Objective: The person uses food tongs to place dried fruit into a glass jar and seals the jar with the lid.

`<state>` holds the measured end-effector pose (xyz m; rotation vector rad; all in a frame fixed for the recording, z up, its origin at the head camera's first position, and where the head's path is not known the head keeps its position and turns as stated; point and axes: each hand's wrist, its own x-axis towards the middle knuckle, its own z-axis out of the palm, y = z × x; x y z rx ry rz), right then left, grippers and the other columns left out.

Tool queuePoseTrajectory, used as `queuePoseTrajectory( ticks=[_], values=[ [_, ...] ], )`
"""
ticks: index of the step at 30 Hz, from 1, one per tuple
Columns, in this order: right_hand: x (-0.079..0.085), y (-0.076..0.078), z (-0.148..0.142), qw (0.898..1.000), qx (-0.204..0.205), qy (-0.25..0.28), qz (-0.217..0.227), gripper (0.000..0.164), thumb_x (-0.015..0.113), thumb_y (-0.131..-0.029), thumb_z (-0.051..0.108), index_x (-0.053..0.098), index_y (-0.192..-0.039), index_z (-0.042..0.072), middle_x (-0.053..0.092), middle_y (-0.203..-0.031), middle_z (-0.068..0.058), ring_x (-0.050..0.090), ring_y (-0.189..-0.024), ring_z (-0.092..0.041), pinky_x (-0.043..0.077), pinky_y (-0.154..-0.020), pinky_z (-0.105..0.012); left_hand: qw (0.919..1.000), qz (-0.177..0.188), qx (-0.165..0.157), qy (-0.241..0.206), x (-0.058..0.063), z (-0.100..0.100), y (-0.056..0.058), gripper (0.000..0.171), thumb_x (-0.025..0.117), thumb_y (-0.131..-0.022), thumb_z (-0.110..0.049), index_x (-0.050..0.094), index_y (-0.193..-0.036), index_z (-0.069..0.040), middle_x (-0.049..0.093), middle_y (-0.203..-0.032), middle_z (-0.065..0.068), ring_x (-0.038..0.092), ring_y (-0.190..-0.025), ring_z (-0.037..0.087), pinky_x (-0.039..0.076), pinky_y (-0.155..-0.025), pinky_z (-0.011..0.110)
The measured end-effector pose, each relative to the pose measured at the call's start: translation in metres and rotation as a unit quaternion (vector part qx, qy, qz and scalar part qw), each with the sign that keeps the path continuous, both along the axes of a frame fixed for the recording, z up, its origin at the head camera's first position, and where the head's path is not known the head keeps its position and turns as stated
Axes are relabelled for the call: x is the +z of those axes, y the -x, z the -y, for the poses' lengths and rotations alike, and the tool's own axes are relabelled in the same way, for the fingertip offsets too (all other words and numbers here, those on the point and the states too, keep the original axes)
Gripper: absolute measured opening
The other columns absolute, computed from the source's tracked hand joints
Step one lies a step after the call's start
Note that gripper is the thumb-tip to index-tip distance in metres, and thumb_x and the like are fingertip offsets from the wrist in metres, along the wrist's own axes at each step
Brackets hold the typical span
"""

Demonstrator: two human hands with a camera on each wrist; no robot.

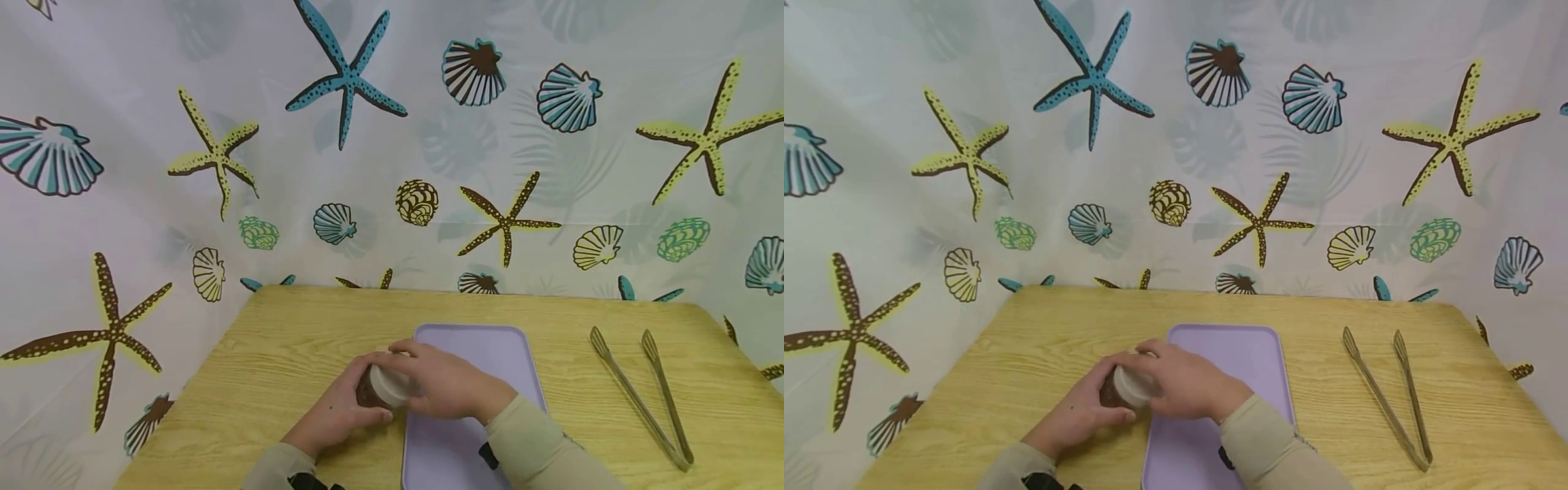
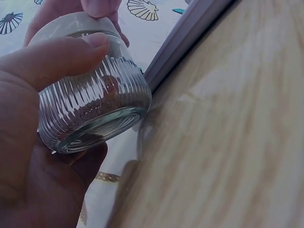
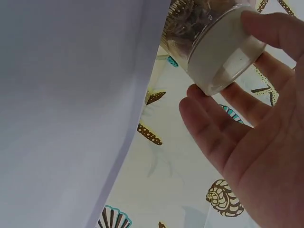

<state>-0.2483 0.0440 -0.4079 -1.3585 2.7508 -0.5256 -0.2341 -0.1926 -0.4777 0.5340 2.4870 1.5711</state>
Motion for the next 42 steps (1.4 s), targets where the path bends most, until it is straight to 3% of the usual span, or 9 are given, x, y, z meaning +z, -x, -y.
queuePoseTrajectory(
  ticks=[5, 11, 19, 28, 36, 42],
  values=[
    [0.001, 0.0, 0.002, 0.999, -0.035, 0.001, 0.012, 0.076, 0.075, -0.089, 0.033, 0.04, -0.156, 0.036, 0.05, -0.139, -0.001, 0.057, -0.111, -0.014, 0.053, -0.088, -0.033, 1.0, 0.003, 0.0, 0.004, 0.001, -0.001, 0.001, 0.093, 0.089, -0.078, -0.03, 0.035, -0.154, -0.027, 0.04, -0.15, 0.001, 0.044, -0.132, 0.025, 0.026, -0.115, 0.054],
    [0.002, -0.002, 0.006, 0.998, -0.059, -0.004, 0.022, 0.075, 0.073, -0.088, 0.04, 0.04, -0.155, 0.038, 0.053, -0.128, 0.0, 0.057, -0.095, -0.01, 0.053, -0.076, -0.03, 0.9999, 0.001, 0.002, 0.012, 0.001, 0.0, 0.001, 0.099, 0.089, -0.077, -0.033, 0.031, -0.157, -0.024, 0.04, -0.151, 0.001, 0.042, -0.135, 0.024, 0.026, -0.116, 0.054],
    [0.004, -0.005, 0.011, 0.997, -0.072, -0.025, 0.013, 0.073, 0.071, -0.092, 0.043, 0.037, -0.157, 0.036, 0.054, -0.128, -0.003, 0.056, -0.094, -0.012, 0.052, -0.074, -0.03, 0.9999, 0.006, 0.01, 0.011, 0.004, 0.0, -0.001, 0.102, 0.089, -0.077, -0.031, 0.029, -0.159, -0.021, 0.04, -0.152, 0.002, 0.041, -0.136, 0.026, 0.023, -0.117, 0.055],
    [0.004, -0.008, 0.015, 0.997, -0.061, -0.037, -0.015, 0.069, 0.068, -0.096, 0.044, 0.039, -0.156, 0.027, 0.054, -0.124, -0.005, 0.055, -0.09, -0.011, 0.052, -0.069, -0.027, 0.9998, 0.0, 0.018, 0.011, 0.006, 0.001, -0.003, 0.101, 0.09, -0.075, -0.029, 0.032, -0.157, -0.021, 0.042, -0.15, 0.003, 0.044, -0.132, 0.026, 0.029, -0.114, 0.054],
    [-0.002, -0.004, 0.007, 0.995, -0.09, -0.002, 0.044, 0.082, 0.072, -0.09, 0.053, 0.041, -0.155, 0.014, 0.052, -0.135, -0.002, 0.055, -0.106, -0.011, 0.052, -0.085, -0.029, 0.9997, 0.018, 0.019, -0.001, 0.003, 0.001, -0.003, 0.093, 0.091, -0.075, -0.028, 0.039, -0.153, -0.024, 0.048, -0.146, 0.004, 0.047, -0.129, 0.025, 0.031, -0.112, 0.054],
    [-0.003, -0.002, 0.0, 0.989, -0.096, 0.055, 0.103, 0.079, 0.08, -0.087, 0.034, 0.043, -0.154, 0.012, 0.054, -0.128, -0.001, 0.06, -0.101, -0.012, 0.052, -0.083, -0.027, 0.9991, 0.0, 0.032, 0.027, 0.003, -0.001, 0.0, 0.092, 0.089, -0.076, -0.03, 0.039, -0.153, -0.027, 0.044, -0.144, 0.0, 0.044, -0.13, 0.025, 0.027, -0.114, 0.057]
  ],
)
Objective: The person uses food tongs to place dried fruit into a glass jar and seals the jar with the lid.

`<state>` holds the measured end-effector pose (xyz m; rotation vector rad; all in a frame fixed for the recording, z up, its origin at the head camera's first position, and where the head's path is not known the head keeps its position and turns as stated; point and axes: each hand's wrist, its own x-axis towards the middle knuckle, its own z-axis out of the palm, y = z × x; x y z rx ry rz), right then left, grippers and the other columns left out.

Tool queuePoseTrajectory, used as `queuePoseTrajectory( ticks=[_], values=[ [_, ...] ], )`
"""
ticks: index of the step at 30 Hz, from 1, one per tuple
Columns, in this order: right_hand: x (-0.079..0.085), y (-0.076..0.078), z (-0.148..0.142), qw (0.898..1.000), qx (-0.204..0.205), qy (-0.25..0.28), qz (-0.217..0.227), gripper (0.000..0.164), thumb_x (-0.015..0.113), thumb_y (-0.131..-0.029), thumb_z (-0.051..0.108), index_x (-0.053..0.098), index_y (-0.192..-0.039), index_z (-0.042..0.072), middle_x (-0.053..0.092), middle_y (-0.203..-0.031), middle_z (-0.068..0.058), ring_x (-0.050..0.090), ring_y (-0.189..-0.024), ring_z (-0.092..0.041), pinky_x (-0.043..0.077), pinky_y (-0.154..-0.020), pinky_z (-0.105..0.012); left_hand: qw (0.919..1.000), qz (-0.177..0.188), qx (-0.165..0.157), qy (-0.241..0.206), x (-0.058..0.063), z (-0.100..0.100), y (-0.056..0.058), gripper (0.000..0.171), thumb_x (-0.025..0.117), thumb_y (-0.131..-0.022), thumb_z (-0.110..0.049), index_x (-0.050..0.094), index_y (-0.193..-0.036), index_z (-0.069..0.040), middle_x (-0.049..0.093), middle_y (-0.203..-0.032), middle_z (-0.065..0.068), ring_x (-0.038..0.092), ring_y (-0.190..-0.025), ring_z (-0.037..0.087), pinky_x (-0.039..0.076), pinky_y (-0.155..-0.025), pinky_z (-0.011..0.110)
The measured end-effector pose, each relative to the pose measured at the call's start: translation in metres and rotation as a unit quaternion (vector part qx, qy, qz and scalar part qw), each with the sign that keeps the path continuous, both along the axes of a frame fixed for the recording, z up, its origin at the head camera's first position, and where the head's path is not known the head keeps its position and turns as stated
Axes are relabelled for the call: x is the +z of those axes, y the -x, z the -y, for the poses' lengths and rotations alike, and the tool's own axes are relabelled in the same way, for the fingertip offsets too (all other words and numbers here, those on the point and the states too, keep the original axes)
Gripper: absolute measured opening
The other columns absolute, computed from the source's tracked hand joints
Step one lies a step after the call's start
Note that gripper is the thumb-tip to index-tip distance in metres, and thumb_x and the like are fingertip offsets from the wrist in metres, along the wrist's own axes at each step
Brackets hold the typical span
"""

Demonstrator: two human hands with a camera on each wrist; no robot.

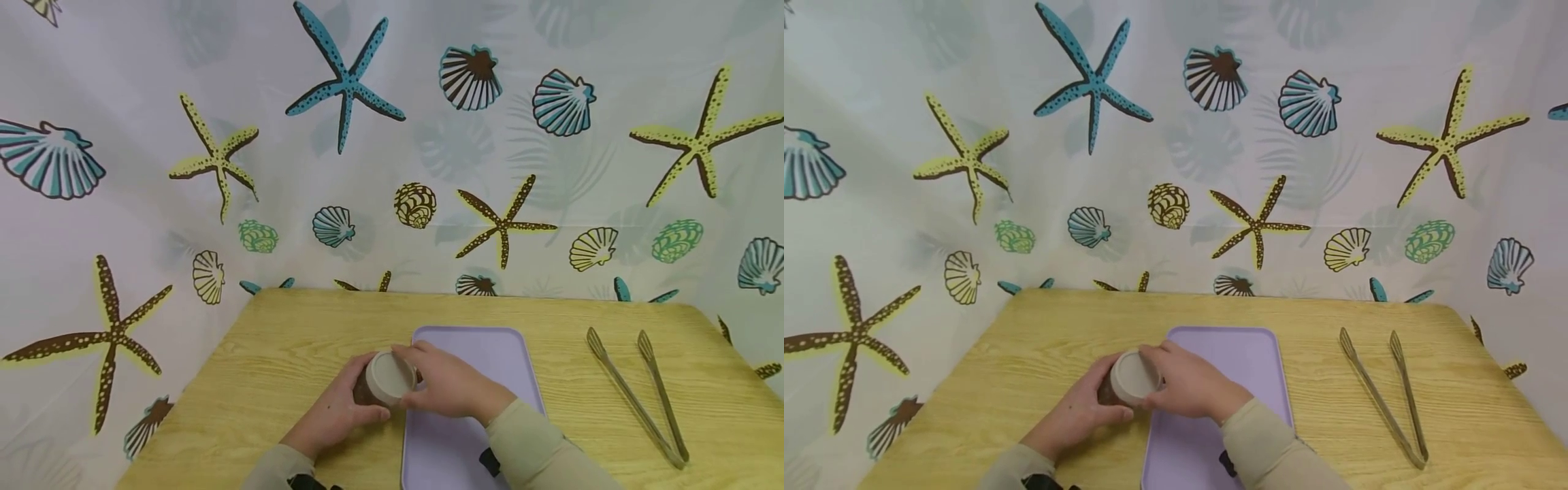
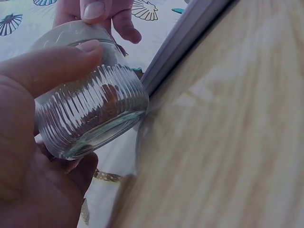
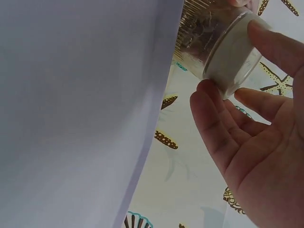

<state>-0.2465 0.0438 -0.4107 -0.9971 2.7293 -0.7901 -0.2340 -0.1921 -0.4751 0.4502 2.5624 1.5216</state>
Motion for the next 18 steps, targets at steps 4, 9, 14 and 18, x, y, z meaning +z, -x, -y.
queuePoseTrajectory(
  ticks=[4, 9, 14, 18],
  values=[
    [0.0001, 0.0008, 0.0001, 1.0, -0.005, 0.018, 0.014, 0.077, 0.082, -0.086, 0.03, 0.047, -0.151, 0.01, 0.056, -0.125, -0.001, 0.061, -0.097, -0.012, 0.052, -0.081, -0.026, 0.9998, -0.008, 0.002, 0.016, -0.0001, 0.0007, 0.0017, 0.09, 0.088, -0.077, -0.032, 0.04, -0.152, -0.029, 0.039, -0.143, -0.001, 0.043, -0.131, 0.025, 0.026, -0.115, 0.058],
    [-0.0025, 0.0018, 0.0021, 0.999, -0.025, 0.031, 0.035, 0.076, 0.083, -0.086, 0.033, 0.049, -0.149, 0.008, 0.06, -0.126, -0.003, 0.064, -0.096, -0.012, 0.053, -0.083, -0.027, 1.0, 0.006, -0.001, 0.002, -0.0014, 0.0025, 0.0021, 0.09, 0.088, -0.078, -0.031, 0.039, -0.154, -0.024, 0.041, -0.145, 0.003, 0.041, -0.135, 0.026, 0.027, -0.116, 0.057],
    [-0.0046, 0.0027, 0.0039, 0.996, -0.039, 0.048, 0.059, 0.076, 0.084, -0.085, 0.033, 0.05, -0.147, 0.006, 0.065, -0.122, -0.002, 0.068, -0.095, -0.012, 0.054, -0.085, -0.029, 0.9994, 0.025, -0.006, -0.023, -0.0028, 0.0042, 0.003, 0.094, 0.088, -0.078, -0.029, 0.036, -0.155, -0.018, 0.042, -0.148, 0.007, 0.038, -0.14, 0.028, 0.027, -0.117, 0.054],
    [-0.004, 0.0025, 0.0076, 0.997, -0.038, 0.044, 0.045, 0.074, 0.084, -0.084, 0.033, 0.052, -0.145, 0.005, 0.066, -0.122, -0.002, 0.067, -0.095, -0.013, 0.054, -0.084, -0.029, 0.9989, 0.032, -0.005, -0.034, -0.0024, 0.0061, 0.0036, 0.094, 0.089, -0.077, -0.027, 0.036, -0.154, -0.017, 0.044, -0.15, 0.007, 0.038, -0.141, 0.028, 0.027, -0.117, 0.055]
  ],
)
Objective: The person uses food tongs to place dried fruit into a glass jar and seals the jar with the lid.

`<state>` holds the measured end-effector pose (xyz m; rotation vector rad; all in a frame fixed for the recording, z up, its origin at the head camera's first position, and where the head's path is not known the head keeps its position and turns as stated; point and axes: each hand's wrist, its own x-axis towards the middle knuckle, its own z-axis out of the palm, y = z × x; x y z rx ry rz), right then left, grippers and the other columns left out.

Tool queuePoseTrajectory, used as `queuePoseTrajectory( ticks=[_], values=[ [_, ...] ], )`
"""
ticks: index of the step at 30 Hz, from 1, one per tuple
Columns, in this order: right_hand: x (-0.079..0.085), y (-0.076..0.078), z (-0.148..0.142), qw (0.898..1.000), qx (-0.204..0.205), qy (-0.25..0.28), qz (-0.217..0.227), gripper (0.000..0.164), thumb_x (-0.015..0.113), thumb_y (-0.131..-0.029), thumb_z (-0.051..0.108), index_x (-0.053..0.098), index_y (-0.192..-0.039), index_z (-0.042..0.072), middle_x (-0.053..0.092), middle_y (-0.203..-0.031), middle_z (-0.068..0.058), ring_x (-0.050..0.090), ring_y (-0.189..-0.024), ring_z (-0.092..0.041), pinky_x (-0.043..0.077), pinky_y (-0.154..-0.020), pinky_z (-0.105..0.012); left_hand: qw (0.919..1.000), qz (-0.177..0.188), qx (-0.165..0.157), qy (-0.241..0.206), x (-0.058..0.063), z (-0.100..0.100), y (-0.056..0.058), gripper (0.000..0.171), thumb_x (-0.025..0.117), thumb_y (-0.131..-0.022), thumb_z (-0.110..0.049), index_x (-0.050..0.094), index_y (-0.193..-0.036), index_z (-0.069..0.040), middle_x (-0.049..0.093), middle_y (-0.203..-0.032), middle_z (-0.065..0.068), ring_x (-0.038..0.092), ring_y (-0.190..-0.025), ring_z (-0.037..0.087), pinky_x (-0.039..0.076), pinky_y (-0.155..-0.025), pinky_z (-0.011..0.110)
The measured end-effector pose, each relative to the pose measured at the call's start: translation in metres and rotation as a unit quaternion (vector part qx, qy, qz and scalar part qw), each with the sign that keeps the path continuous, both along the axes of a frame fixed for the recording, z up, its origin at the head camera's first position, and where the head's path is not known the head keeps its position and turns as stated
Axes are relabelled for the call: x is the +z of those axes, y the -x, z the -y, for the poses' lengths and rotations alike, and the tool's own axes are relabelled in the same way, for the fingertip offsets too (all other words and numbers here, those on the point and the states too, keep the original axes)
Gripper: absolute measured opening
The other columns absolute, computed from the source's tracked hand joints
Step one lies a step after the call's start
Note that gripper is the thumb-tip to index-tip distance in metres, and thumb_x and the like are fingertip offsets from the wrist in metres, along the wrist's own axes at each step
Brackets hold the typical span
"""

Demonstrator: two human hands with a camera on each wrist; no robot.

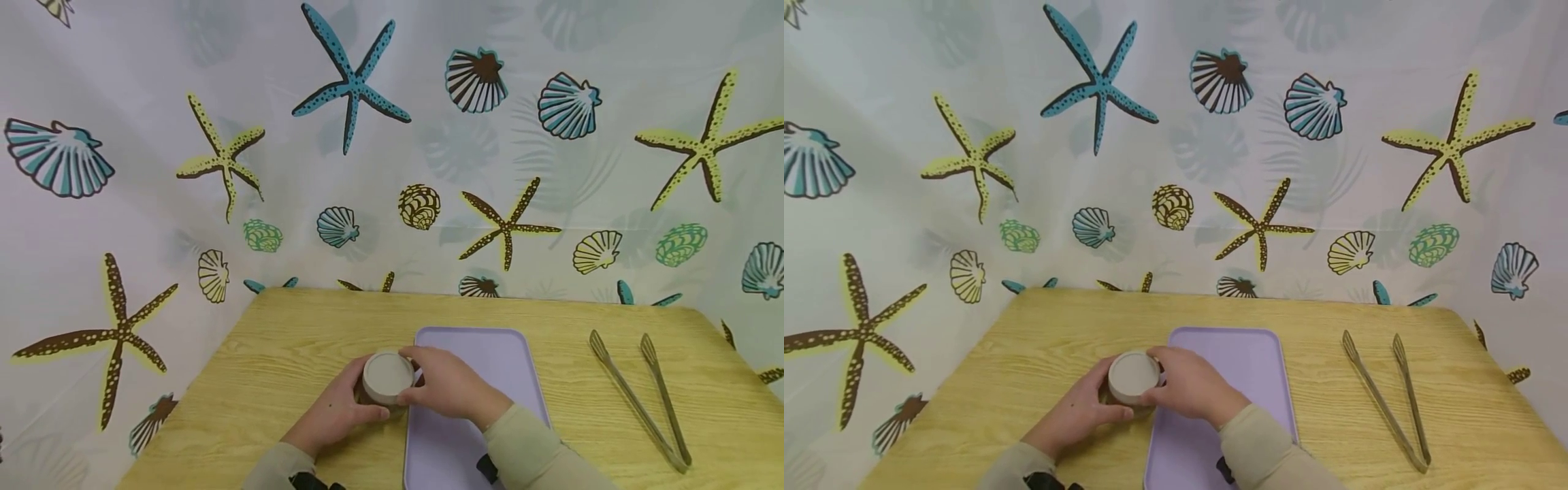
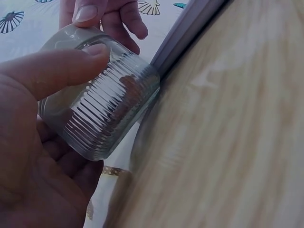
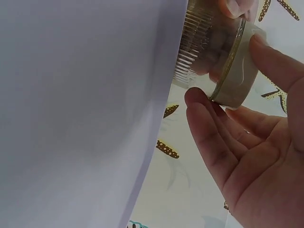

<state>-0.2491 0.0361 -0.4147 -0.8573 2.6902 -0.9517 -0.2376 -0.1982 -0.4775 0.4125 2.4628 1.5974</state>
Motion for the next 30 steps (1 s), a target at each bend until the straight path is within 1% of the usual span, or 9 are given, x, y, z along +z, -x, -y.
queuePoseTrajectory(
  ticks=[3, 10, 16, 18, 21, 24, 25, 28, 30],
  values=[
    [0.0, -0.001, 0.004, 1.0, -0.001, -0.013, -0.016, 0.073, 0.084, -0.085, 0.034, 0.053, -0.144, 0.005, 0.064, -0.126, -0.002, 0.065, -0.098, -0.012, 0.053, -0.086, -0.03, 1.0, 0.004, 0.001, -0.007, 0.001, 0.001, 0.0, 0.092, 0.09, -0.077, -0.024, 0.038, -0.153, -0.016, 0.046, -0.149, 0.006, 0.04, -0.14, 0.027, 0.029, -0.116, 0.055],
    [0.0, -0.001, 0.014, 0.997, -0.009, -0.06, -0.052, 0.073, 0.081, -0.086, 0.042, 0.054, -0.144, 0.008, 0.06, -0.137, -0.004, 0.057, -0.119, -0.016, 0.049, -0.1, -0.037, 0.9999, 0.01, 0.0, -0.011, 0.0, 0.007, 0.002, 0.09, 0.09, -0.078, -0.02, 0.038, -0.152, -0.014, 0.047, -0.147, 0.008, 0.044, -0.136, 0.028, 0.033, -0.113, 0.055],
    [0.0, -0.005, 0.012, 0.996, -0.016, -0.07, -0.053, 0.076, 0.078, -0.087, 0.047, 0.051, -0.148, 0.01, 0.059, -0.139, -0.005, 0.059, -0.116, -0.016, 0.051, -0.097, -0.039, 0.9996, 0.021, -0.01, -0.015, -0.004, 0.011, 0.003, 0.093, 0.089, -0.078, -0.018, 0.034, -0.154, -0.013, 0.045, -0.149, 0.01, 0.04, -0.139, 0.03, 0.029, -0.115, 0.056],
    [0.0, -0.006, 0.005, 0.995, -0.022, -0.074, -0.057, 0.08, 0.076, -0.087, 0.051, 0.048, -0.15, 0.011, 0.057, -0.14, -0.006, 0.061, -0.112, -0.016, 0.052, -0.093, -0.04, 0.9996, 0.022, -0.013, -0.013, -0.003, 0.011, 0.003, 0.097, 0.089, -0.078, -0.018, 0.031, -0.156, -0.013, 0.043, -0.15, 0.01, 0.038, -0.14, 0.03, 0.026, -0.116, 0.057],
    [0.004, -0.008, -0.008, 0.993, -0.038, -0.088, -0.07, 0.083, 0.074, -0.088, 0.054, 0.044, -0.154, 0.015, 0.052, -0.145, -0.009, 0.058, -0.121, -0.023, 0.052, -0.096, -0.046, 0.9998, 0.015, -0.016, -0.006, -0.002, 0.01, 0.003, 0.103, 0.088, -0.077, -0.019, 0.026, -0.159, -0.016, 0.042, -0.152, 0.01, 0.038, -0.141, 0.03, 0.024, -0.117, 0.058],
    [0.008, -0.011, -0.026, 0.989, -0.057, -0.104, -0.092, 0.082, 0.075, -0.088, 0.051, 0.042, -0.155, 0.017, 0.048, -0.149, -0.011, 0.051, -0.131, -0.03, 0.049, -0.1, -0.052, 0.9998, 0.005, -0.017, 0.012, -0.001, 0.01, 0.004, 0.111, 0.089, -0.077, -0.024, 0.019, -0.162, -0.023, 0.039, -0.155, 0.011, 0.035, -0.143, 0.031, 0.02, -0.118, 0.06],
    [0.008, -0.012, -0.033, 0.987, -0.063, -0.107, -0.104, 0.082, 0.076, -0.088, 0.05, 0.043, -0.155, 0.016, 0.048, -0.149, -0.012, 0.048, -0.134, -0.032, 0.047, -0.102, -0.053, 0.9996, 0.004, -0.019, 0.019, -0.001, 0.011, 0.004, 0.113, 0.089, -0.077, -0.026, 0.017, -0.163, -0.025, 0.037, -0.156, 0.012, 0.033, -0.144, 0.032, 0.018, -0.118, 0.061],
    [0.009, -0.017, -0.056, 0.979, -0.084, -0.117, -0.142, 0.081, 0.076, -0.087, 0.05, 0.045, -0.153, 0.015, 0.049, -0.147, -0.013, 0.048, -0.134, -0.035, 0.046, -0.103, -0.054, 0.9991, 0.003, -0.025, 0.035, -0.002, 0.013, 0.003, 0.119, 0.09, -0.076, -0.032, 0.01, -0.164, -0.028, 0.028, -0.162, 0.011, 0.025, -0.148, 0.032, 0.013, -0.12, 0.06],
    [0.008, -0.018, -0.073, 0.972, -0.1, -0.128, -0.171, 0.081, 0.075, -0.087, 0.053, 0.046, -0.152, 0.014, 0.049, -0.146, -0.014, 0.048, -0.132, -0.037, 0.045, -0.103, -0.055, 0.999, 0.004, -0.024, 0.038, -0.001, 0.015, 0.002, 0.123, 0.091, -0.075, -0.036, 0.007, -0.164, -0.03, 0.024, -0.165, 0.007, 0.021, -0.15, 0.029, 0.012, -0.121, 0.058]
  ],
)
